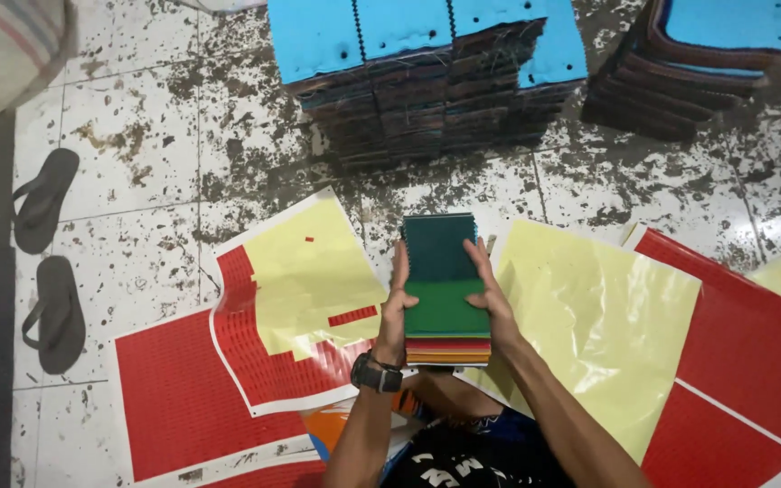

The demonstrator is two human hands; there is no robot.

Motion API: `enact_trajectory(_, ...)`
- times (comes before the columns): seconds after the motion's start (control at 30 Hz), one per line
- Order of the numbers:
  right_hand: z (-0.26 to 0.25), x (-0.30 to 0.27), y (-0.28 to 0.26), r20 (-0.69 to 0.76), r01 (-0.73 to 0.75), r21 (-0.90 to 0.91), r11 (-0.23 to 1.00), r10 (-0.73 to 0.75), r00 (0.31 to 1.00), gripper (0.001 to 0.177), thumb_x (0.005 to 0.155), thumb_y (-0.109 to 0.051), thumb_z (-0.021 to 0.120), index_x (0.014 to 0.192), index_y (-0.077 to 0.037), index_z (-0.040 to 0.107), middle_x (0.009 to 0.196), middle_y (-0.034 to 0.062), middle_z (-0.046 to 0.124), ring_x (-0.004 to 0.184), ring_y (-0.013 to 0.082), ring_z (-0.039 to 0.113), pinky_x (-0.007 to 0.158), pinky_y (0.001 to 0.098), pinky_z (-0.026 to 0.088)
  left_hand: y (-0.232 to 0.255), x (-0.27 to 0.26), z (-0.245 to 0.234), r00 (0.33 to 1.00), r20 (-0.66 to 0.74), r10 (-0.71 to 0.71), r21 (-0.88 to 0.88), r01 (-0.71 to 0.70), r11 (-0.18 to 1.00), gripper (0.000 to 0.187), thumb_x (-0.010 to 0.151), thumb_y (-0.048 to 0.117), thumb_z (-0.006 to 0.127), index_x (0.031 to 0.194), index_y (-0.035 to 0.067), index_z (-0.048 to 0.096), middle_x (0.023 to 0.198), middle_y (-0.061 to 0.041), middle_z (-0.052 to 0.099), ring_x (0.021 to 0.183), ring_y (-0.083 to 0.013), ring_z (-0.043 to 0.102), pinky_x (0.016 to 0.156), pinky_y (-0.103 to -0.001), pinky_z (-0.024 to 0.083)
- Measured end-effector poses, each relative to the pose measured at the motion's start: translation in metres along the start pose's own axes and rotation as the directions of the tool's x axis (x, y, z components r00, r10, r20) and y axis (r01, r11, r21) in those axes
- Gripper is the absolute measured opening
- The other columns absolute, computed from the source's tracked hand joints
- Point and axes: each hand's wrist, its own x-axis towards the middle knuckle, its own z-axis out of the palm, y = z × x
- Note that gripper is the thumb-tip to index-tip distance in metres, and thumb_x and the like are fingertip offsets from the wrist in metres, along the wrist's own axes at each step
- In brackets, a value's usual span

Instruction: Peeling small red stickers from a sheet and applying them to the edges of various colored fabric swatches in a sample book.

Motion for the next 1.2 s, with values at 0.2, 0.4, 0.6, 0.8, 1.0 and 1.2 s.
enact_trajectory(0.2,0.004,0.003,-0.007,0.043,0.055,0.046,0.997,-0.057,0.997,0.116,0.056,-0.032,0.055,0.165,-0.017,0.021,0.173,0.0122,-0.003,0.157,0.0303,-0.005,0.124,0.0482,0.001,-0.008,-0.002,-0.007,0.997,0.017,0.075,-0.095,-0.073,0.993,0.113,0.060,0.016,0.047,0.164,0.014,0.003,0.172,-0.007,-0.007,0.156,-0.0334,-0.007,0.123,-0.050,-0.001)
enact_trajectory(0.4,0.003,0.019,0.004,0.024,0.010,0.198,0.980,-0.015,1.000,0.099,0.076,-0.035,0.054,0.166,-0.017,0.016,0.174,0.0082,0.002,0.158,0.0260,-0.003,0.124,0.0456,0.002,0.015,0.000,0.000,0.994,-0.022,0.106,-0.078,-0.108,0.991,0.116,0.059,0.018,0.049,0.165,0.020,0.001,0.171,0.000,-0.010,0.155,-0.0233,-0.015,0.121,-0.046,-0.011)
enact_trajectory(0.6,-0.001,0.020,-0.001,0.058,0.020,0.147,0.989,-0.029,0.998,0.109,0.069,-0.016,0.053,0.166,-0.020,0.004,0.173,0.0075,-0.005,0.158,0.0250,-0.015,0.123,0.0477,-0.005,0.016,0.006,0.004,0.998,-0.055,0.004,0.009,-0.004,1.000,0.096,0.084,0.012,0.046,0.165,0.025,-0.004,0.170,0.001,-0.015,0.153,-0.0273,-0.021,0.115,-0.049,-0.024)
enact_trajectory(0.8,0.001,0.019,-0.002,0.113,0.055,0.126,0.991,-0.069,0.991,0.124,0.053,-0.022,0.054,0.166,-0.019,0.003,0.174,0.0051,-0.005,0.157,0.0213,-0.015,0.124,0.0469,-0.007,0.019,0.006,0.005,0.996,-0.041,0.079,-0.033,-0.081,0.996,0.119,0.058,0.011,0.052,0.163,0.019,-0.003,0.171,-0.004,-0.011,0.155,-0.0302,-0.014,0.120,-0.055,-0.015)
enact_trajectory(1.0,-0.011,0.023,0.008,0.104,0.080,0.072,0.994,-0.088,0.991,0.120,0.056,-0.025,0.053,0.166,-0.017,0.005,0.174,0.0058,-0.001,0.158,0.0224,-0.012,0.123,0.0472,-0.006,0.017,0.011,0.014,0.994,-0.069,0.081,0.000,-0.082,0.997,0.110,0.067,0.022,0.052,0.163,0.016,-0.001,0.171,-0.009,-0.008,0.154,-0.0356,-0.013,0.118,-0.060,-0.016)
enact_trajectory(1.2,-0.015,0.028,0.021,0.110,0.069,0.060,0.996,-0.075,0.991,0.118,0.060,-0.027,0.054,0.167,-0.018,0.005,0.174,0.0015,-0.002,0.157,0.0198,-0.013,0.123,0.0452,-0.007,0.010,0.012,0.007,0.996,-0.031,0.081,0.074,-0.078,0.994,0.105,0.073,0.030,0.048,0.164,0.017,-0.003,0.171,-0.008,-0.012,0.153,-0.0380,-0.018,0.114,-0.062,-0.021)
